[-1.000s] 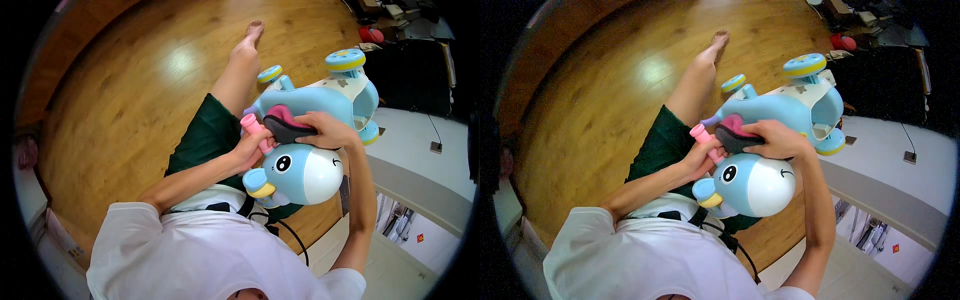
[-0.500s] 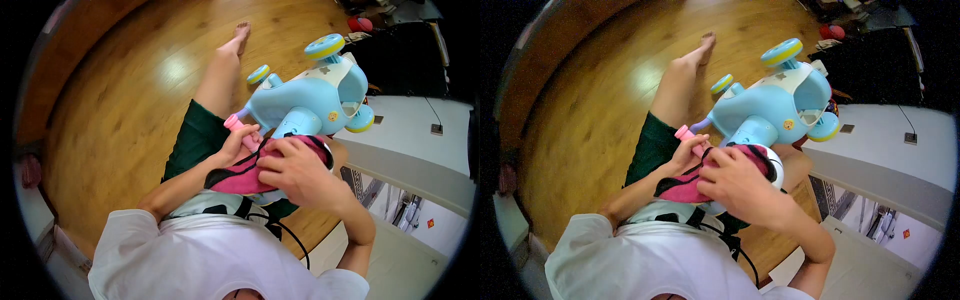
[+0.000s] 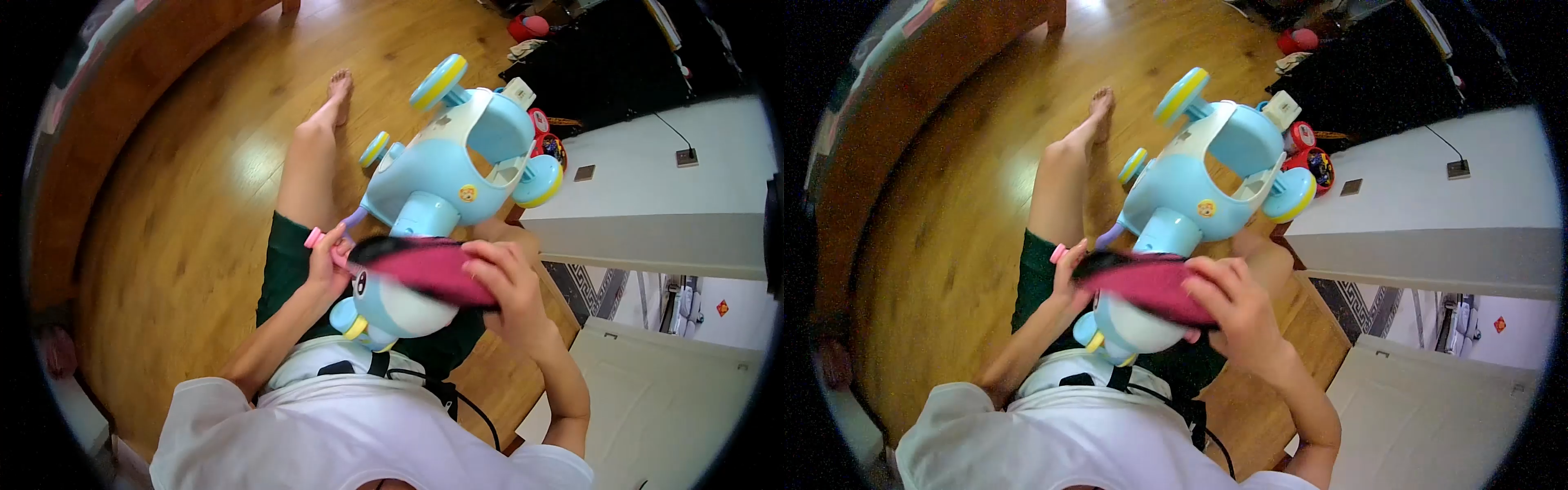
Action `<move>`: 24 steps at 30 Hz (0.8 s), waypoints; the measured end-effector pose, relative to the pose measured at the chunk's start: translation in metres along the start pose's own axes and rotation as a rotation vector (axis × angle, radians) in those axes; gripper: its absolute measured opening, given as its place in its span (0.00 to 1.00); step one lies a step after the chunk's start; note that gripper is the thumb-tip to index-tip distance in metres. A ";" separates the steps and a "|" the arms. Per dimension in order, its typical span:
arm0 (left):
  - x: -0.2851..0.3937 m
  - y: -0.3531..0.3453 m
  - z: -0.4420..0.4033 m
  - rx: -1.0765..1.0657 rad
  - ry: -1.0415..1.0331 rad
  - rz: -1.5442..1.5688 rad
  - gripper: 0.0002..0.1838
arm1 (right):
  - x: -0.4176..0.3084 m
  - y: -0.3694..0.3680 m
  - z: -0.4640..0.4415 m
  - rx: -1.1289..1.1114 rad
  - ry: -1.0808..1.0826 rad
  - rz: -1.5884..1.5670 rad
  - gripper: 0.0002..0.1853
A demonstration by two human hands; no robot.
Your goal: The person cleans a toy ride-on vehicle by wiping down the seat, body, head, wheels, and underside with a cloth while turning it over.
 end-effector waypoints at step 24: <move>0.021 -0.073 -0.004 -0.665 -0.760 -2.283 0.21 | 0.147 -0.042 -0.140 0.128 -0.104 0.709 0.12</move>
Point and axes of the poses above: each hand's wrist, its own z-axis away from the middle knuckle, its own y-axis out of the back of the hand, x = y × z, the point moved 4 cm from there along -z, towards the middle knuckle, and after that the axes turned 6 degrees about z, right-handed, at the moved point
